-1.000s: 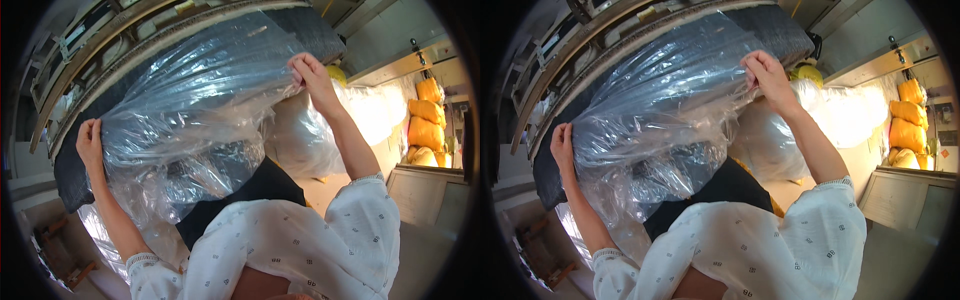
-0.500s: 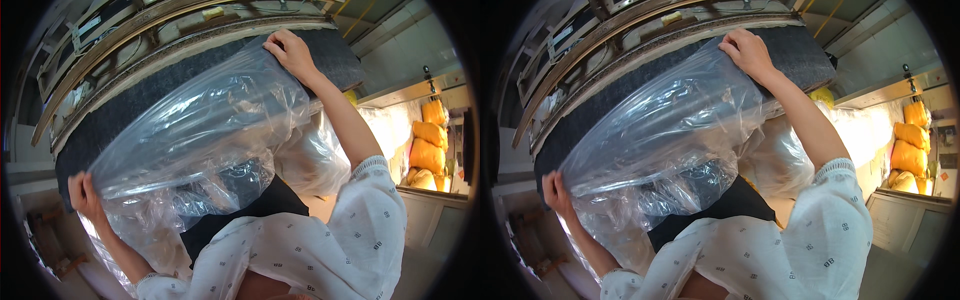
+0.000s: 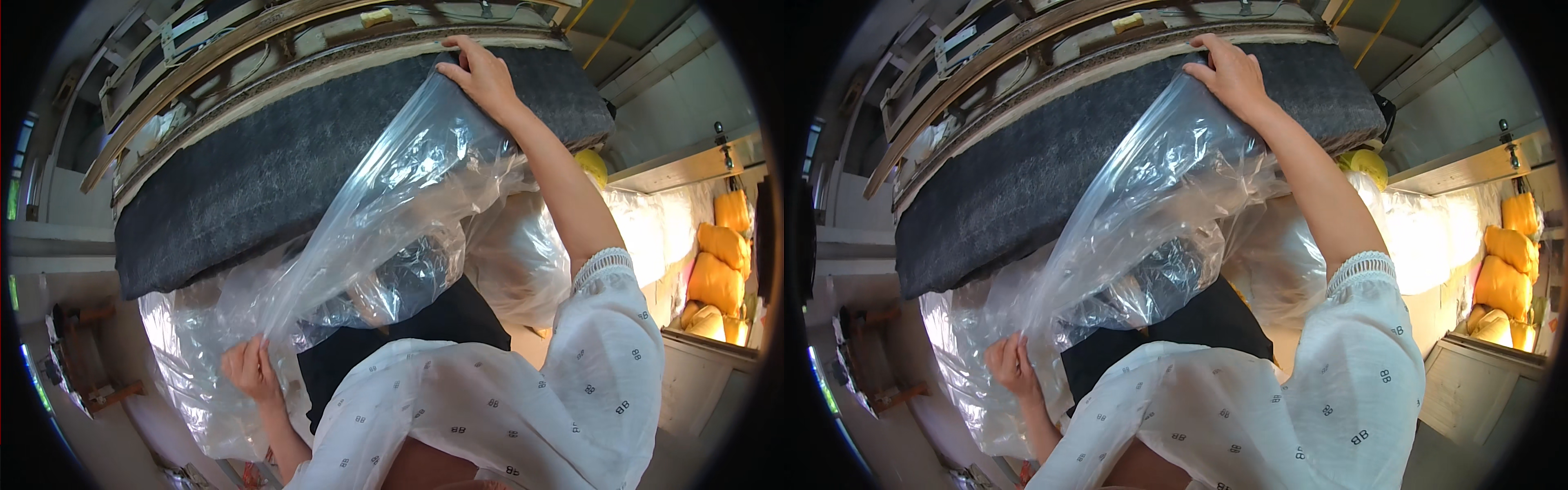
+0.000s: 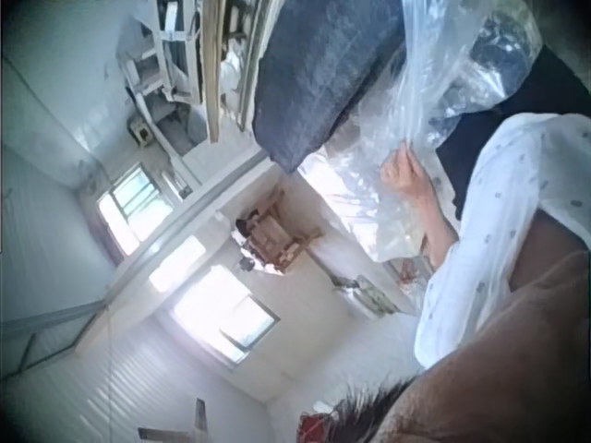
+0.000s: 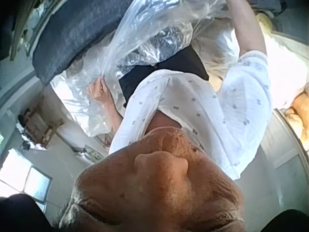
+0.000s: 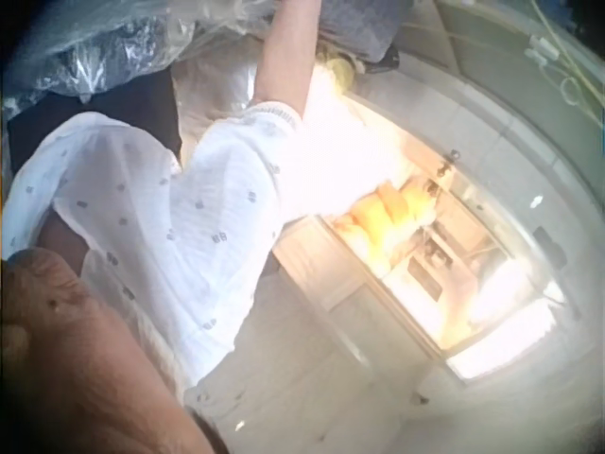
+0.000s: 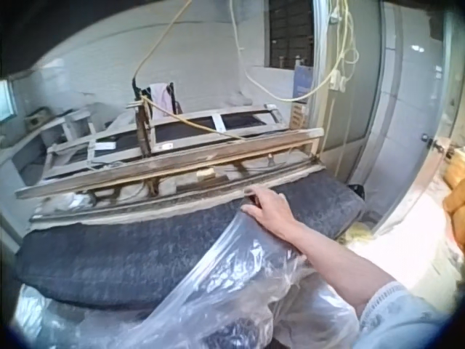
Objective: Packaging or wrapping a large dark-colored product with transparent plastic film on a manufacturing table.
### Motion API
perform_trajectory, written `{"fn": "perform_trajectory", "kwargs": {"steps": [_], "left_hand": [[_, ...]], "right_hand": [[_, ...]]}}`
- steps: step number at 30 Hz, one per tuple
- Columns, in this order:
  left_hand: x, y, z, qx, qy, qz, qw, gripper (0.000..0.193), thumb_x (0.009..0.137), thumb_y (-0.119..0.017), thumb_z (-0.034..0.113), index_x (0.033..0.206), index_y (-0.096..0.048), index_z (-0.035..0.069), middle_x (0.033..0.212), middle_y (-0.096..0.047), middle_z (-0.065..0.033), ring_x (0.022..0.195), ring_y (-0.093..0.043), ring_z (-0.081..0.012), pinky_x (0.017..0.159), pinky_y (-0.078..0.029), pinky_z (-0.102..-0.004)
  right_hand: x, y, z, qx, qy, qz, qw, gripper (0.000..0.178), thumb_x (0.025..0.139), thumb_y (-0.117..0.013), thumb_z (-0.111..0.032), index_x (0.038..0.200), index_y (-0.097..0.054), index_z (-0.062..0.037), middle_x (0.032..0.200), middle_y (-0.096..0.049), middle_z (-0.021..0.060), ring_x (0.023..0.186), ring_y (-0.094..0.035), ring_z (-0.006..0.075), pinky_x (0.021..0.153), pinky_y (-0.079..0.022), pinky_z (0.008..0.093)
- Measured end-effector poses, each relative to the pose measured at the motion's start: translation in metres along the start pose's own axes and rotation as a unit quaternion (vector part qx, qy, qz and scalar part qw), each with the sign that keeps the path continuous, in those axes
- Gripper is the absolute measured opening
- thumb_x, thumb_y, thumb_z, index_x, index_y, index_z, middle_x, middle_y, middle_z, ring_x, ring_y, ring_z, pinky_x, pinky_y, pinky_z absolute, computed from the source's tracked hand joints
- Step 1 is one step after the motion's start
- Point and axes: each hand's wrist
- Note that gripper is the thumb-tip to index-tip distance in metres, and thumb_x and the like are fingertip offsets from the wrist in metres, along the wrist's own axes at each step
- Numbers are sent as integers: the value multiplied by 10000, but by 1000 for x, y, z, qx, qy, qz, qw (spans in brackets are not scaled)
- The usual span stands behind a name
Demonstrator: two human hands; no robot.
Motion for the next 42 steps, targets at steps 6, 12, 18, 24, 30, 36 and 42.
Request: {"fn": "perform_trajectory", "kwargs": {"steps": [6, 12, 18, 24, 30, 36, 42], "left_hand": [[42, -7, -1, -257, 327, 53, 908, 123, 885, -528, 150, 881, -593, 45, 860, -533, -36, 686, -461, -107, 568, -371, -238], [150, 17, -22, -441, 211, 333, 806, 177, 924, -464, 201, 967, -523, 39, 852, -543, -19, 707, -491, -86, 598, -416, -227], [226, -82, -95, -184, 127, 265, 938, 230, 904, -470, 193, 870, -575, -9, 812, -587, -98, 768, -551, -179, 721, -427, -290], [227, -101, -99, -196, 171, 116, 959, 259, 887, -500, 234, 833, -567, -11, 733, -569, -69, 696, -497, -139, 679, -405, -265], [229, -89, -92, -178, 193, 111, 959, 268, 897, -496, 237, 842, -557, -18, 703, -526, -34, 663, -437, -105, 641, -386, -249], [226, -95, -86, -166, 189, 122, 960, 275, 898, -495, 237, 808, -521, -21, 682, -498, -30, 648, -402, -111, 619, -369, -252], [226, -89, -85, -208, 203, 109, 951, 261, 896, -509, 239, 866, -569, -13, 749, -558, -28, 681, -454, -116, 656, -389, -243]], "right_hand": [[18, -10, 5, 33, 98, 78, 992, 158, 818, -559, -224, 848, -586, -72, 846, -560, 65, 835, -546, 228, 666, -396, 356], [35, 43, -86, 341, -85, 267, 897, 112, 880, -508, -133, 921, -507, -28, 754, -517, 15, 694, -502, 112, 654, -417, 231], [43, -29, -2, 83, -86, 243, 963, 201, 862, -475, -262, 919, -536, -80, 821, -606, 197, 784, -577, 391, 658, -442, 452], [34, -8, 22, -65, 38, 113, 991, 175, 848, -519, -249, 917, -558, -93, 852, -588, 143, 825, -568, 327, 710, -438, 410], [-14, 50, -4, 8, 48, 87, 995, 255, 846, -530, -317, 828, -584, -69, 810, -530, 107, 766, -543, 293, 691, -429, 370], [-48, 53, -23, 28, -61, -131, 989, 353, 794, -613, -369, 750, -587, -20, 768, -508, 75, 691, -515, 200, 666, -425, 298], [-27, 42, -3, 181, -67, -43, 980, 261, 806, -594, -294, 771, -589, -36, 781, -542, 74, 683, -536, 221, 665, -436, 310]]}}
Point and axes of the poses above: each hand's wrist, its own x-axis towards the middle knuckle, its own y-axis out of the back of the hand, z = x × y
